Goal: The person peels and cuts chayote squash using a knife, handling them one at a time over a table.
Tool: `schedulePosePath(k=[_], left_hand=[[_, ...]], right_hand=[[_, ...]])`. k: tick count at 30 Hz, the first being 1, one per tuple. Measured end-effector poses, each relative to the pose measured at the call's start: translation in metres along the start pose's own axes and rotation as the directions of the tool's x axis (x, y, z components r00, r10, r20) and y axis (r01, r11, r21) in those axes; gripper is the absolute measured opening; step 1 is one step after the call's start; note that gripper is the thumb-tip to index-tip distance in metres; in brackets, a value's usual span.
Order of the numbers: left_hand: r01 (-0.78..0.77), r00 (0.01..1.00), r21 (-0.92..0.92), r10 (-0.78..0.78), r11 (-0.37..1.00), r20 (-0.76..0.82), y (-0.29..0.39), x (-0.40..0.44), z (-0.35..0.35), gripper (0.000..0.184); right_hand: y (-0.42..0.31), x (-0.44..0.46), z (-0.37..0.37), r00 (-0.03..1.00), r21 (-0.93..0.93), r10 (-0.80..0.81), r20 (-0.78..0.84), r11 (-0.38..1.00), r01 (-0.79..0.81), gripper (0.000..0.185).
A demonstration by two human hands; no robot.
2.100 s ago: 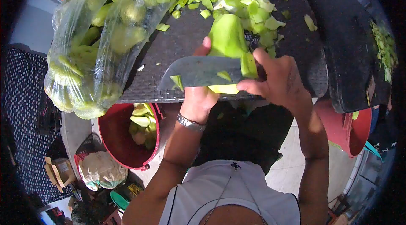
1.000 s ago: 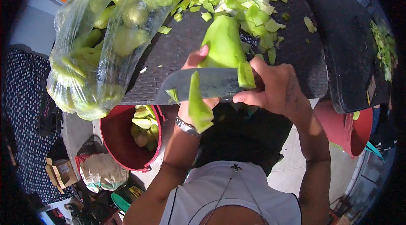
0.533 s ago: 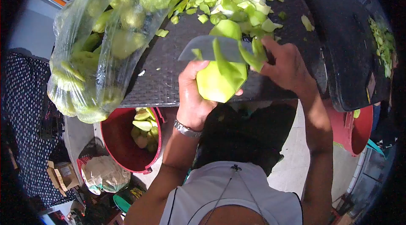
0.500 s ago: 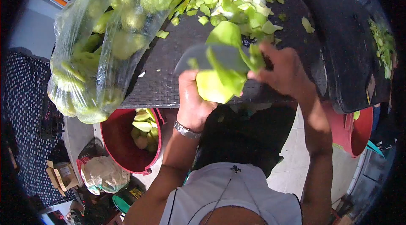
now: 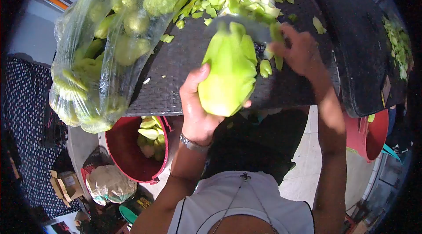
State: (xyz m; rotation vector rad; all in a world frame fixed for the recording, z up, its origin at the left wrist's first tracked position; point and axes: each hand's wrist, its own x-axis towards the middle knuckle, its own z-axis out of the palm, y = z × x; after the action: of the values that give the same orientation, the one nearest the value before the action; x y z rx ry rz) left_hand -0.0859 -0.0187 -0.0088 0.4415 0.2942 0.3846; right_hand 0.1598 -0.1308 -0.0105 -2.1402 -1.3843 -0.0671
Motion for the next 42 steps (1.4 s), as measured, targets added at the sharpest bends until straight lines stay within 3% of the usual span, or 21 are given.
schedulePosePath(k=[1,3,4,6,8,11,14,15,16,18,20,23,27,29,33,37,40,42], left_hand=[[0.016,0.997,-0.050,-0.012,0.999,0.079,0.003,-0.003,0.000,0.071],[0.027,0.983,-0.093,-0.009,0.995,0.186,0.006,-0.007,-0.002,0.071],[0.000,0.991,-0.091,0.012,0.996,0.136,0.007,-0.006,-0.001,0.070],[-0.045,0.998,-0.085,0.049,0.995,0.037,0.010,0.000,0.000,0.067],[-0.112,0.990,-0.095,0.103,0.989,-0.093,0.012,0.015,0.004,0.061],[-0.155,0.973,-0.037,0.146,0.987,-0.180,0.011,0.027,-0.005,0.055],[-0.094,0.993,-0.040,0.091,0.995,-0.071,0.009,0.021,-0.012,0.055],[-0.085,0.991,-0.146,0.069,0.986,-0.110,0.007,0.022,-0.014,0.056],[-0.106,0.983,-0.101,0.089,0.989,-0.161,0.003,0.021,-0.012,0.058],[-0.038,0.999,-0.136,0.037,0.990,-0.003,0.001,0.021,-0.018,0.056],[-0.021,0.999,-0.180,0.026,0.983,0.022,-0.001,0.021,-0.021,0.057],[0.003,0.996,-0.307,0.025,0.952,0.086,-0.007,0.012,-0.027,0.059],[0.006,0.991,-0.316,0.038,0.949,0.132,-0.006,0.006,-0.029,0.063],[0.055,0.992,-0.349,-0.012,0.936,0.123,-0.006,0.003,-0.026,0.068],[-0.013,0.975,-0.264,0.070,0.964,0.209,-0.015,0.004,-0.030,0.072],[-0.037,0.996,-0.098,0.044,0.994,0.073,-0.015,-0.002,-0.023,0.070],[0.038,0.975,-0.066,-0.023,0.997,0.219,-0.008,0.008,-0.014,0.066],[0.025,0.979,-0.157,0.007,0.987,0.202,-0.004,0.013,-0.015,0.062]], right_hand=[[0.018,0.011,-0.003,0.991,-0.083,0.122,0.049,0.990,-0.118,0.054],[0.049,0.028,-0.010,0.985,-0.097,0.124,0.119,0.989,-0.113,0.049],[0.058,0.033,-0.012,0.981,-0.106,0.122,0.152,0.989,-0.106,0.047],[0.030,0.030,-0.027,0.939,-0.171,0.274,0.207,0.955,-0.241,0.055],[-0.003,0.029,-0.035,0.897,-0.117,0.364,0.249,0.931,-0.346,0.056],[-0.032,0.001,-0.029,0.987,0.100,0.103,0.123,0.988,-0.115,0.043],[-0.084,-0.033,-0.028,0.972,0.305,0.077,0.222,0.942,-0.144,0.053],[-0.087,-0.039,-0.022,0.985,0.308,-0.001,0.174,0.950,-0.054,0.055],[-0.089,-0.045,-0.013,0.989,0.307,-0.079,0.127,0.951,0.036,0.059],[-0.089,-0.049,-0.008,0.979,0.286,-0.185,0.082,0.946,0.155,0.062],[-0.087,-0.048,-0.009,0.966,0.255,-0.244,0.081,0.942,0.217,0.062],[-0.072,-0.042,-0.014,0.964,0.178,-0.239,0.121,0.960,0.216,0.064],[-0.055,-0.041,-0.013,0.988,0.225,-0.101,0.116,0.972,0.073,0.066],[-0.058,-0.039,-0.012,0.982,0.230,-0.175,0.064,0.961,0.156,0.064],[-0.046,-0.028,-0.009,0.961,0.231,-0.266,0.075,0.942,0.243,0.064],[-0.050,-0.027,-0.003,0.937,0.174,-0.350,-0.013,0.922,0.346,0.065],[-0.038,-0.010,-0.006,0.991,0.244,-0.101,0.084,0.967,0.078,0.066],[-0.045,-0.012,-0.013,0.972,0.266,-0.198,0.129,0.951,0.158,0.066]])
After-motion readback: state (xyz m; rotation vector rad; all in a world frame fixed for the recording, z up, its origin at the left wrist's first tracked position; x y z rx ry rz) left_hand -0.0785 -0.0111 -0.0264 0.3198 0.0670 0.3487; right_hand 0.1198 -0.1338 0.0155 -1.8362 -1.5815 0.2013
